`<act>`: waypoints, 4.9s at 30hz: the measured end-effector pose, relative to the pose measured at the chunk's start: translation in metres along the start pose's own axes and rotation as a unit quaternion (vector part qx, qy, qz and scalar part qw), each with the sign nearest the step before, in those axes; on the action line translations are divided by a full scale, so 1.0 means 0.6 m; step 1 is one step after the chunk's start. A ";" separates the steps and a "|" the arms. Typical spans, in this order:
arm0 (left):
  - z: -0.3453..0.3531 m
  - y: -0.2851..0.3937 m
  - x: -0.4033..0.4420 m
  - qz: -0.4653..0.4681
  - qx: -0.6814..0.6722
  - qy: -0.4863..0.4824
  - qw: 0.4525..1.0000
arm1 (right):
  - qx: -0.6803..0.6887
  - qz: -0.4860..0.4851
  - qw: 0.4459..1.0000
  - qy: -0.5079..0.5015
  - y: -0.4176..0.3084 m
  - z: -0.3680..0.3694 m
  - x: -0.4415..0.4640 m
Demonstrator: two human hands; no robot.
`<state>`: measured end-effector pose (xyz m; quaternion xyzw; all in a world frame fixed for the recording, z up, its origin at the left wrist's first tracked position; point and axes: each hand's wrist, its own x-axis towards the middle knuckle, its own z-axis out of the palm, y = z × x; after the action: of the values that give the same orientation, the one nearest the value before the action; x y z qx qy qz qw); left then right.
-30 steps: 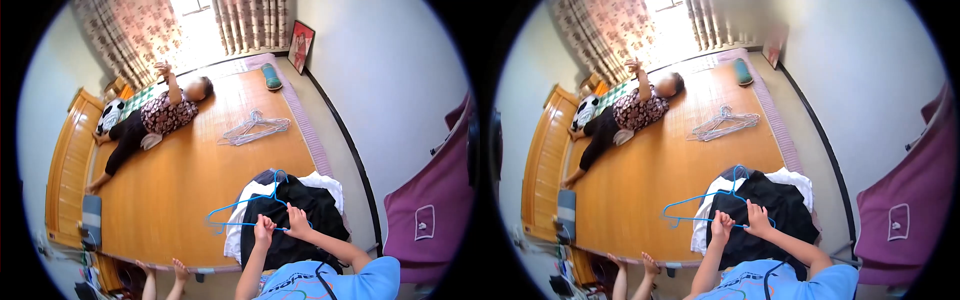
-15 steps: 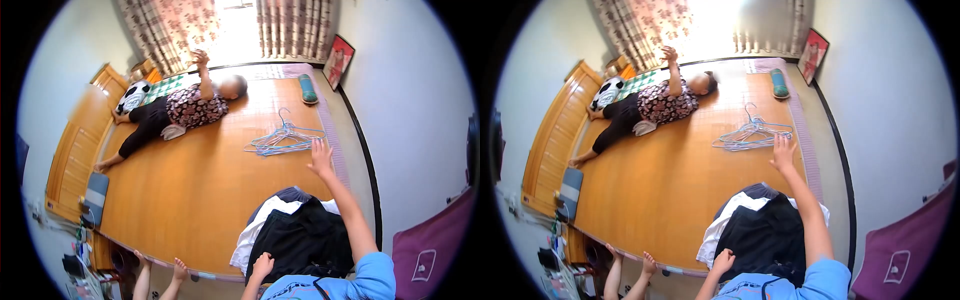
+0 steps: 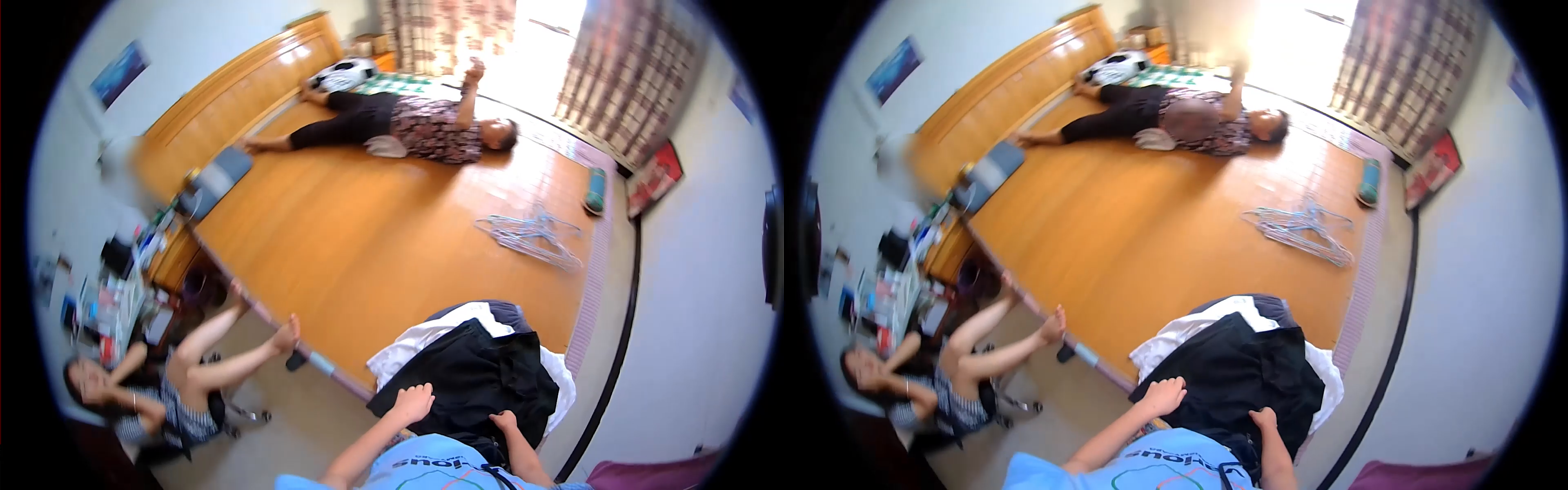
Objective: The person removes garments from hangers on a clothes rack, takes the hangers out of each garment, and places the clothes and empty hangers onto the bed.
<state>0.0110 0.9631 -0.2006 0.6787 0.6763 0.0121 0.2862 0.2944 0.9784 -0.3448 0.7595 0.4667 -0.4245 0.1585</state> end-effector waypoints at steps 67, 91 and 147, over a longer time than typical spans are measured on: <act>0.464 0.822 -1.999 -0.816 0.362 0.369 -0.258 | -0.676 -0.544 -0.248 -0.431 0.655 1.373 -1.184; 0.464 0.893 -1.622 -0.873 0.466 -0.072 -0.123 | -0.495 -0.229 -0.665 -0.510 0.993 1.184 -1.189; 0.036 -0.050 -0.909 -0.215 0.161 -0.624 -0.734 | -0.276 0.465 -0.468 -0.699 0.163 0.227 -0.870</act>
<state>-0.0539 0.4483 -0.0287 0.5898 0.5272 0.6026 -0.1053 0.2024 0.5415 -0.0263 0.4792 0.5652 0.1297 -0.6588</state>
